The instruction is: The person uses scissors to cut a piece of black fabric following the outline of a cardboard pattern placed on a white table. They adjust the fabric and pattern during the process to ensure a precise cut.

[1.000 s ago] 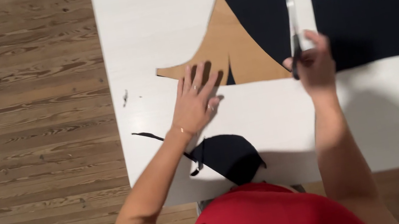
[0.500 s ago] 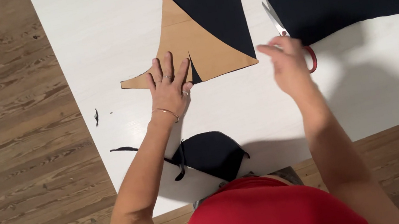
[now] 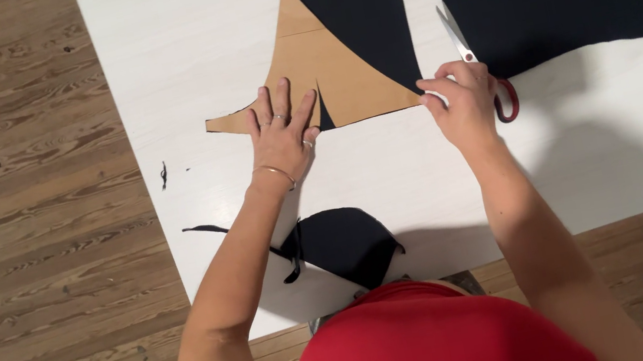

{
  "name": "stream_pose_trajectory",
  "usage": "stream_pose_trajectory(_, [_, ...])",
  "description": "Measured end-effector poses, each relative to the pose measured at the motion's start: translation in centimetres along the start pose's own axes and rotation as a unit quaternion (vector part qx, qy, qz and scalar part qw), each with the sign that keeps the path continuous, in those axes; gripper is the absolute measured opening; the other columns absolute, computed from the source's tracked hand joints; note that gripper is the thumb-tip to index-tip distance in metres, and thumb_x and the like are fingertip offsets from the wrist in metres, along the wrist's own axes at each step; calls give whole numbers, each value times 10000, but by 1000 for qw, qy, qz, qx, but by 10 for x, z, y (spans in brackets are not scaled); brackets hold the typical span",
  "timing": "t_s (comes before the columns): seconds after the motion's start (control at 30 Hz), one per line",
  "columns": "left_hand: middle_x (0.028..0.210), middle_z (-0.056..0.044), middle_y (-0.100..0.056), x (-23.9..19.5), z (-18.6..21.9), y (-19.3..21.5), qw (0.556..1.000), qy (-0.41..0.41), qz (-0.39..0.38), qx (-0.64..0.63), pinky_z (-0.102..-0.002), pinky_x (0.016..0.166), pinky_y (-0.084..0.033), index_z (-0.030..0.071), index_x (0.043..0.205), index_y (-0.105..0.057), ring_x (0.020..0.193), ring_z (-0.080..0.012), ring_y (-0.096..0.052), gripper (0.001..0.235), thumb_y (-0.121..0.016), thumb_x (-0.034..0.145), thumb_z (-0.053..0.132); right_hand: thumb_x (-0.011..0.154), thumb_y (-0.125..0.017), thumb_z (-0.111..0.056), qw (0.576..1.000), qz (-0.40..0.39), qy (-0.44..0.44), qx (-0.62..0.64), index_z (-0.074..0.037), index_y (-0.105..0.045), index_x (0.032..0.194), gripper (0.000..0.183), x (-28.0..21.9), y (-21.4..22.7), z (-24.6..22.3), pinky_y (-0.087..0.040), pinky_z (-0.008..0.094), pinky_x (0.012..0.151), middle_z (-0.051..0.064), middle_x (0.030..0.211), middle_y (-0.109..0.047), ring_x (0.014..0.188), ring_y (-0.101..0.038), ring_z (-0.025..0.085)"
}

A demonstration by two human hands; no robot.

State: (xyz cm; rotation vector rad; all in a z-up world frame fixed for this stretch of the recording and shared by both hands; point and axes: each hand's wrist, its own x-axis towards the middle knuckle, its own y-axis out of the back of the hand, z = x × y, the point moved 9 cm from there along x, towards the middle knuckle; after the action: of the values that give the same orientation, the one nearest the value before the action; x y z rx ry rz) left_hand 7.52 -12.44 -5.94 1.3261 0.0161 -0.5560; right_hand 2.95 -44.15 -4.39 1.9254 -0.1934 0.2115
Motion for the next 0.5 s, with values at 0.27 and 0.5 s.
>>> stream_pose_trajectory(0.27, [1735,-25,-78,-7,2,13,996,-7,81,-20,-644,1247,-165,437,1590,-316,1586,-398,-59,644,-579,1003,474,894,-808,-348,999,-19,-12,-30,-389,-745,1158,275,14,-3,-10,-400,501,1029,-89,1163,-572,1215,-517,258])
stream_pose_trajectory(0.5, [1736,2,-27,-2,0,6,1000,-9,22,-18,-635,1254,-113,473,1607,-217,1596,-363,-8,635,-491,1035,502,1066,-534,-213,955,-32,244,165,-147,-652,1404,365,102,0,-188,-403,481,1116,117,1428,-621,1378,-522,347])
